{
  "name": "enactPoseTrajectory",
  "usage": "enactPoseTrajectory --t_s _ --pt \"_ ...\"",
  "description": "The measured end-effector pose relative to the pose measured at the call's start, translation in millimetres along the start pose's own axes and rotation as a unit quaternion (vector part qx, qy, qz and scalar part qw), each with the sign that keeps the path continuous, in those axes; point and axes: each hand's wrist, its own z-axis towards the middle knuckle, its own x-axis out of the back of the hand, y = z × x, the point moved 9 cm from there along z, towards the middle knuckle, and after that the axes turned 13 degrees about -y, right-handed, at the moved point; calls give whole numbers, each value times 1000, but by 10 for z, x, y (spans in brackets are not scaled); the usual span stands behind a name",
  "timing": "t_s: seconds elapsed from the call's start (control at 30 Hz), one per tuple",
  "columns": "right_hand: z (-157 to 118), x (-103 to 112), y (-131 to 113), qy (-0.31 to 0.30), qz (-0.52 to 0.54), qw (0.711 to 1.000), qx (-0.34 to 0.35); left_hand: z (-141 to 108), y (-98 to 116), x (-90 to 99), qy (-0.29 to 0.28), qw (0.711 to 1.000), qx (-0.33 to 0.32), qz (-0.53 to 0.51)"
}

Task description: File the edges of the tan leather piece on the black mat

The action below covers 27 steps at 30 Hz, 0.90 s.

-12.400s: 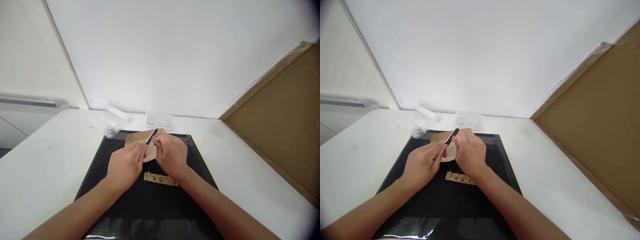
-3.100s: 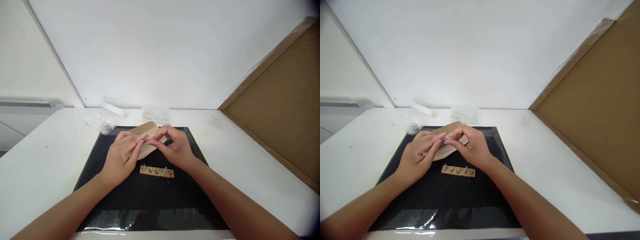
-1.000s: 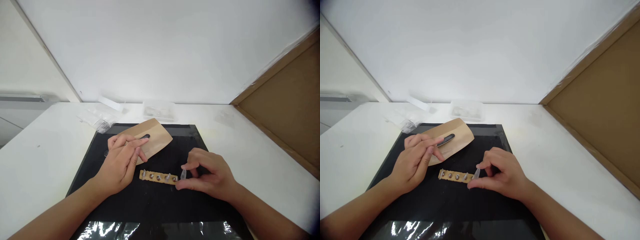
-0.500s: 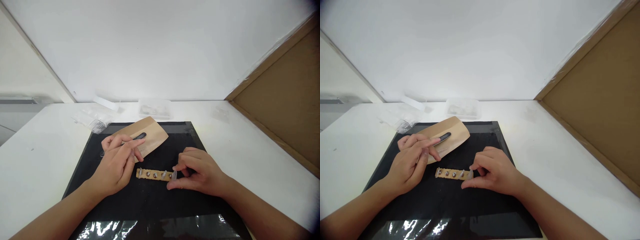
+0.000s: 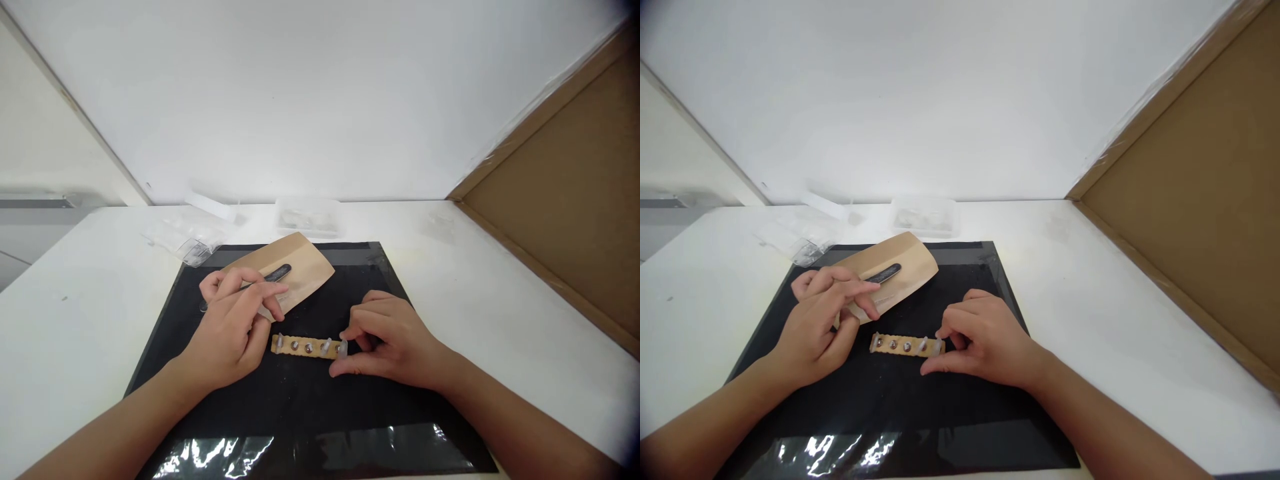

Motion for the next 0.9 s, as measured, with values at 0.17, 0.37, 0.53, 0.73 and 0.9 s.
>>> enactPoseTrajectory --t_s 0.17,0.37,0.53,0.73,0.9 --pt "-8 -4 2 -3 0 1000 -1 -7 -11 2 1 1000 3 0" --pt "-2 -18 10 -12 1 1000 -6 -3 -12 5 2 1000 4 0" --pt "5 -36 33 -17 -2 1000 0 4 -8 2 2 1000 2 -2" --pt "-4 -46 59 -22 12 1000 -1 -1 -8 12 6 1000 0 -3" --pt "-2 -54 64 -21 26 999 10 -8 5 30 12 1000 1 -1"
